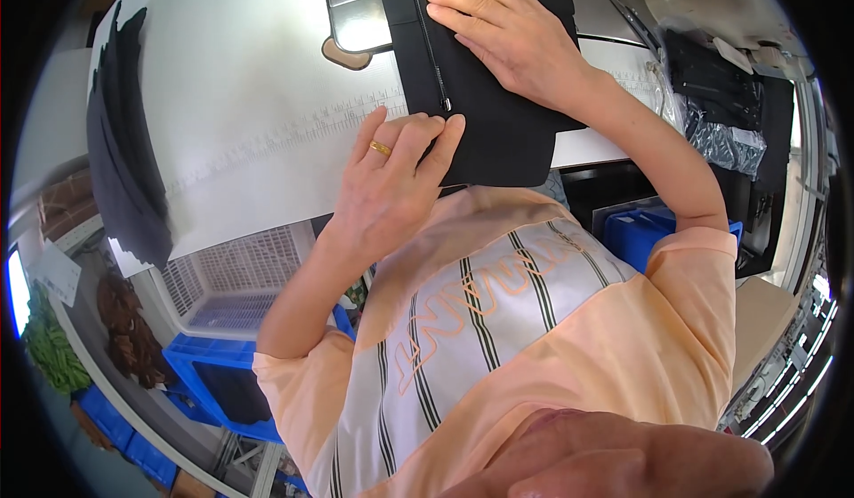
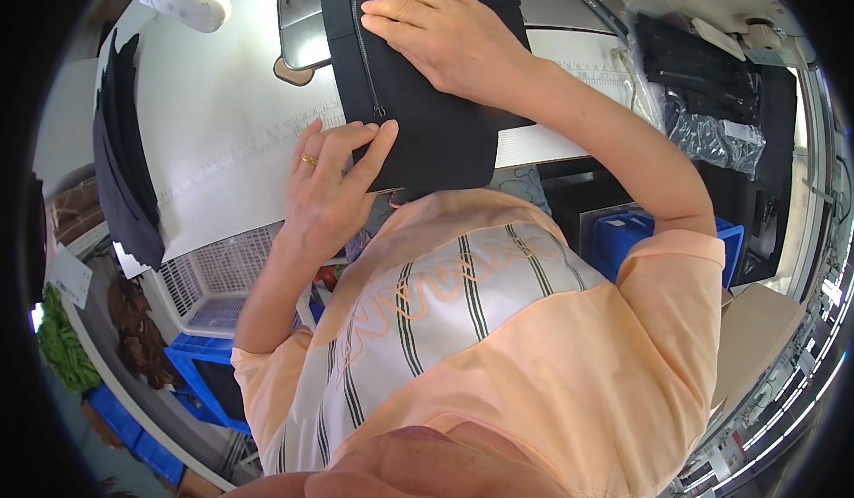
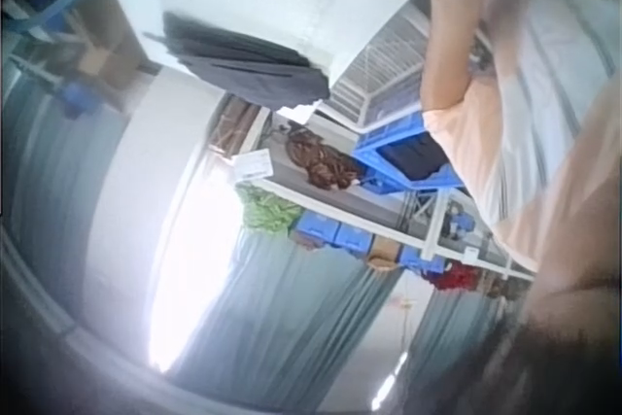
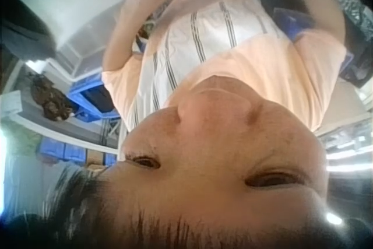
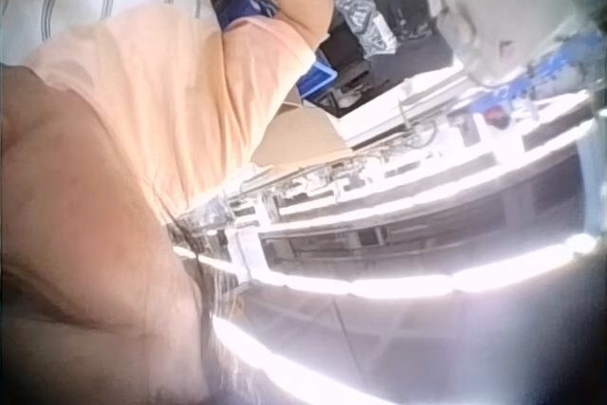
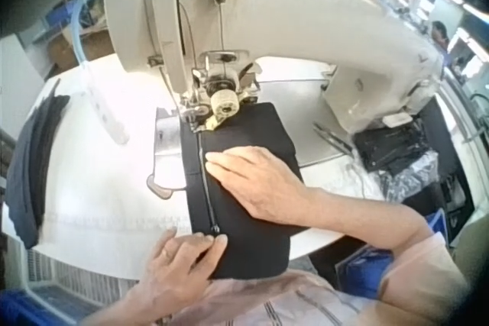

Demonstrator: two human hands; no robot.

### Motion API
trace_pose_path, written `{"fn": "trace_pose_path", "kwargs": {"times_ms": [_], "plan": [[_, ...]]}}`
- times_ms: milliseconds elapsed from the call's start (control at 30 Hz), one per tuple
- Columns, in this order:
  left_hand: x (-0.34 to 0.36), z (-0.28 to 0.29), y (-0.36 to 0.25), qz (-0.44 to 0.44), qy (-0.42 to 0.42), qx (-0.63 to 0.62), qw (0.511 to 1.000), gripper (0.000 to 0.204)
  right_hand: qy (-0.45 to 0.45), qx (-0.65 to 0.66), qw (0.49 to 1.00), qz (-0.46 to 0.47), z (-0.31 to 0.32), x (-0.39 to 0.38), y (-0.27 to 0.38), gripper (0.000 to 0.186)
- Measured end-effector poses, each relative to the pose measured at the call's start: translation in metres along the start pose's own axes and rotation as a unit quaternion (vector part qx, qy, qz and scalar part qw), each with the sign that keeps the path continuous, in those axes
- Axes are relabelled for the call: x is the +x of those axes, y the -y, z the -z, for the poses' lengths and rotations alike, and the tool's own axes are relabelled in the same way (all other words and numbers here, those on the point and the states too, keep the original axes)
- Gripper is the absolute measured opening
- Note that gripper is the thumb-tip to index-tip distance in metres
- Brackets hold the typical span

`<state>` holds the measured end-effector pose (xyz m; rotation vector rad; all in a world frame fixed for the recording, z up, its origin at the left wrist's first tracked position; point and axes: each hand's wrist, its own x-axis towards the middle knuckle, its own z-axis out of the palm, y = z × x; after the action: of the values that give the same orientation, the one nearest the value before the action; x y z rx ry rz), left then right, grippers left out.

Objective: Sewing a zipper onto a piece of black material using an industrial sewing machine.

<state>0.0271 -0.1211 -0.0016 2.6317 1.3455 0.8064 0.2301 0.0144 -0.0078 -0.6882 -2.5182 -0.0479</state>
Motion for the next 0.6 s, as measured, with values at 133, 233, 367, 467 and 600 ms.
{"fn": "trace_pose_path", "kwargs": {"times_ms": [133, 233, 367, 467, 600], "plan": [[0.001, -0.001, -0.001, -0.009, -0.011, 0.012, 1.0, 0.046, -0.005, -0.006, 1.0, 0.011, 0.001, -0.002, 0.0, 0.032], [0.004, 0.001, 0.002, -0.019, -0.007, 0.008, 1.0, 0.045, 0.025, -0.017, 0.999, 0.017, 0.004, -0.009, 0.007, 0.037], [0.002, 0.006, 0.003, -0.018, 0.022, 0.015, 0.999, 0.056, 0.052, 0.06, 0.997, -0.002, 0.021, -0.028, 0.036, 0.044], [0.006, 0.012, 0.004, -0.023, 0.037, -0.017, 0.999, 0.058, 0.06, 0.062, 0.996, -0.001, 0.028, -0.033, 0.045, 0.044], [0.01, 0.014, 0.009, -0.049, 0.043, -0.022, 0.998, 0.059, 0.059, 0.053, 0.997, 0.005, 0.027, -0.031, 0.045, 0.041]]}}
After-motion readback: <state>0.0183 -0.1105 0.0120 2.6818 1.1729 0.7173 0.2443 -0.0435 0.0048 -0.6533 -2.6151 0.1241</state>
